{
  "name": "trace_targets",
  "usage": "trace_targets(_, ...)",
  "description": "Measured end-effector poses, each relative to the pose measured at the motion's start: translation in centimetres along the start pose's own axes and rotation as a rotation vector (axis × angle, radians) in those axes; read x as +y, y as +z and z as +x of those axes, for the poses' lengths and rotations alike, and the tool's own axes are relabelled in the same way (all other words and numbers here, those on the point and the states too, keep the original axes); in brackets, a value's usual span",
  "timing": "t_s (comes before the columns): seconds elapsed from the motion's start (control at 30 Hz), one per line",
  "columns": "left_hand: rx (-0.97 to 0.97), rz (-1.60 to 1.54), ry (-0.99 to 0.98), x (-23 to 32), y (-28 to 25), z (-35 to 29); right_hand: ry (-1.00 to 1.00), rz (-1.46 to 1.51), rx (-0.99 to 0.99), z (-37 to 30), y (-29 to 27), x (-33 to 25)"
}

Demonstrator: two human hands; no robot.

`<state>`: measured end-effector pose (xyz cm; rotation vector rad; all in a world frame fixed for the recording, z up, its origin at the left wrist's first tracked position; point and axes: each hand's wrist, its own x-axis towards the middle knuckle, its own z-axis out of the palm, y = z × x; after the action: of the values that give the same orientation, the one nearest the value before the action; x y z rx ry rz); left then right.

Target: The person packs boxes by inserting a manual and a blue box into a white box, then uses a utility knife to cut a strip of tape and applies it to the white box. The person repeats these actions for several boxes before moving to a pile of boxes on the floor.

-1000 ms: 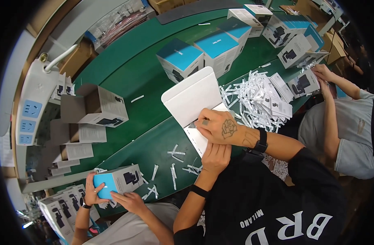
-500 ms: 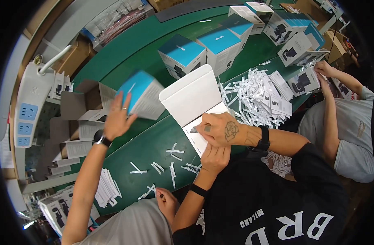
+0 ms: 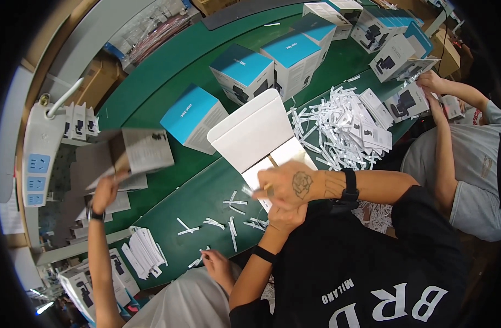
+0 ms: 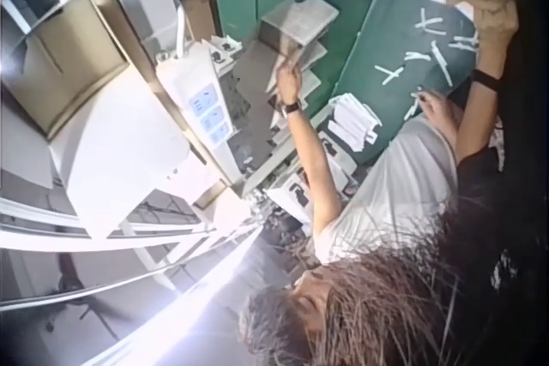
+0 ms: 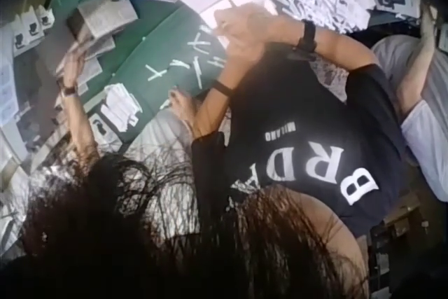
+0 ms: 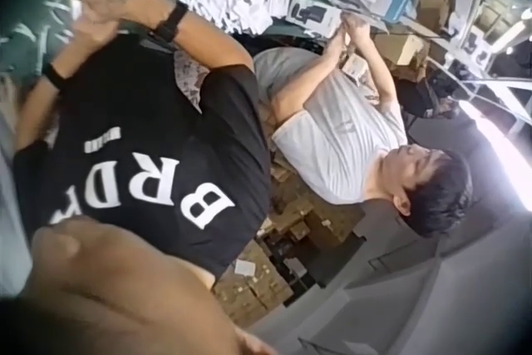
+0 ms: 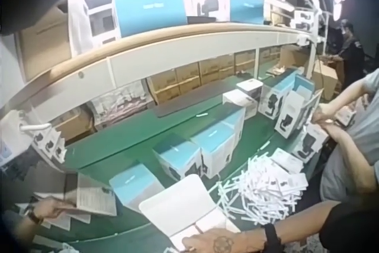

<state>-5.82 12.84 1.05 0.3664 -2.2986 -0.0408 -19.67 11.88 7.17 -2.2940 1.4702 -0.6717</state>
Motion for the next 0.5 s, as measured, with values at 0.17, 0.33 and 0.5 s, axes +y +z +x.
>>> trace_targets(0.17, -0.054, -0.567, -0.468, 1.1, -0.2, -0.3, -0.305, -0.068, 0.052, 0.6, 0.1, -2.9)
trace_targets(0.33, -0.238, -0.097, -0.126, 0.4, 0.0, -0.6, -0.158, 0.0, 0.738, -2.2, -3.8, 0.5)
trace_targets(0.5, -0.226, -0.043, -0.145, 0.4, -2.0, 1.9, 0.968, 0.115, 0.396, -5.5, -6.8, 7.6)
